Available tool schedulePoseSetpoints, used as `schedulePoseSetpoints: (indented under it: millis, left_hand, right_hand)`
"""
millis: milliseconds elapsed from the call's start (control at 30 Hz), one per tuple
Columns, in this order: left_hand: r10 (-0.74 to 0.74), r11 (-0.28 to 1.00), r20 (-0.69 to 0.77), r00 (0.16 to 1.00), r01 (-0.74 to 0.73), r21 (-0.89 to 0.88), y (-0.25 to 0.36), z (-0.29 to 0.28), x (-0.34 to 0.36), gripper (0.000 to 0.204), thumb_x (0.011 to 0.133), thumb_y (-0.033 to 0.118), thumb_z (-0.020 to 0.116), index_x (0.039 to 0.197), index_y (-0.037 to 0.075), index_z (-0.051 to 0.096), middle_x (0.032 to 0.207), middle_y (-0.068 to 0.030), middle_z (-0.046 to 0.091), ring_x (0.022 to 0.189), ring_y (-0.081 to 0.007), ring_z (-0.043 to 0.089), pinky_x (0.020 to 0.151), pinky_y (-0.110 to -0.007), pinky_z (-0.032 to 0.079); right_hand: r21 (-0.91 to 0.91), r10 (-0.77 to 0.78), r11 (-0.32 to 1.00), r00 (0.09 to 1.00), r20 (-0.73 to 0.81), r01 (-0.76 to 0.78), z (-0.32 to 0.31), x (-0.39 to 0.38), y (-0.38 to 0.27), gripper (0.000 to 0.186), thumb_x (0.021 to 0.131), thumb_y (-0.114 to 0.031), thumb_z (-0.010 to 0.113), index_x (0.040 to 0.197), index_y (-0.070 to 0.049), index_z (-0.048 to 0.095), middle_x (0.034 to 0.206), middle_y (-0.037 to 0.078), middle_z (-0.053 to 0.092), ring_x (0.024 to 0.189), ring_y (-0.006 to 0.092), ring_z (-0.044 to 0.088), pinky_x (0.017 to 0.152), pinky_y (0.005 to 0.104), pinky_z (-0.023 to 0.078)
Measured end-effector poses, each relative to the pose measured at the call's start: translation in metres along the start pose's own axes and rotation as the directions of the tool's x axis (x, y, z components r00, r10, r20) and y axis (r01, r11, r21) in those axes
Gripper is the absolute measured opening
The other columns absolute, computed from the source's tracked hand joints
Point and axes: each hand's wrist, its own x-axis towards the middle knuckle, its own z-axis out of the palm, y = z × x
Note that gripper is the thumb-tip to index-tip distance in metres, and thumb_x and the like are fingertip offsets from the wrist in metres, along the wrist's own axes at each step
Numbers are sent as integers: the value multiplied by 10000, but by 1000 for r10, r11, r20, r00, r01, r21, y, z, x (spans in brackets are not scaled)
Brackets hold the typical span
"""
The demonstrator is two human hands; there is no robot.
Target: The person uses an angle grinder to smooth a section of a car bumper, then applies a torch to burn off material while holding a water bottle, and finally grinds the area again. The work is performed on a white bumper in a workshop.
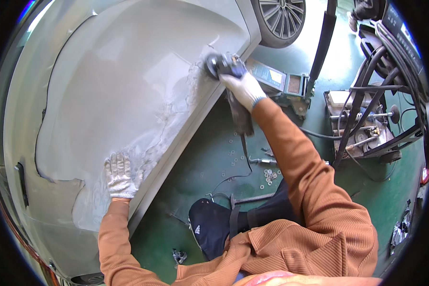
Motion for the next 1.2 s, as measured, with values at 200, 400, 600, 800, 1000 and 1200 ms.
schedulePoseSetpoints:
  millis: [200,400,600,800,1000,1200]
  left_hand:
    - [-11,1000,4,1000,11,-17,-1,-7,4,863,952,520,703,1594,-20,499,1729,-227,394,1634,-426,309,1342,-641,198]
    - [-8,999,-5,1000,8,-36,-1,-8,3,862,960,523,696,1595,-28,502,1727,-220,402,1635,-421,307,1347,-635,192]
    - [-22,998,-14,1000,21,-56,5,-8,10,807,959,529,699,1547,-10,575,1700,-215,454,1615,-401,365,1336,-629,224]
    - [-36,998,-11,999,36,-54,4,-14,8,776,957,507,715,1522,-11,595,1701,-214,453,1610,-405,371,1334,-632,226]
    - [-24,998,-37,999,22,-62,-1,-8,1,789,961,504,709,1543,-10,573,1710,-216,437,1622,-401,346,1343,-629,208]
    - [-6,999,-75,997,3,-42,3,-6,11,826,956,503,711,1576,-15,538,1720,-216,420,1637,-398,318,1351,-625,197]
  right_hand:
    - [-12,118,993,986,114,-118,4,-8,-19,504,918,-434,755,1144,15,712,963,125,707,909,242,668,868,400,555]
    - [-149,107,985,986,130,-87,4,-25,-29,455,920,-437,744,1143,-41,732,931,104,719,852,236,690,811,382,566]
    - [-90,148,986,987,66,-142,17,-1,-56,420,927,-403,714,1044,1,701,987,168,713,936,300,673,855,401,536]
    - [-311,143,946,978,150,-90,13,-34,-36,505,923,-470,726,1167,-29,733,1093,190,732,1054,304,693,949,395,540]
    - [-55,235,971,971,40,-233,6,-33,-41,462,921,-407,765,1132,2,725,987,125,706,865,256,669,818,370,555]
    - [167,328,930,944,28,-328,-6,-7,-24,533,886,-452,816,1140,4,714,905,145,718,726,263,710,705,417,603]
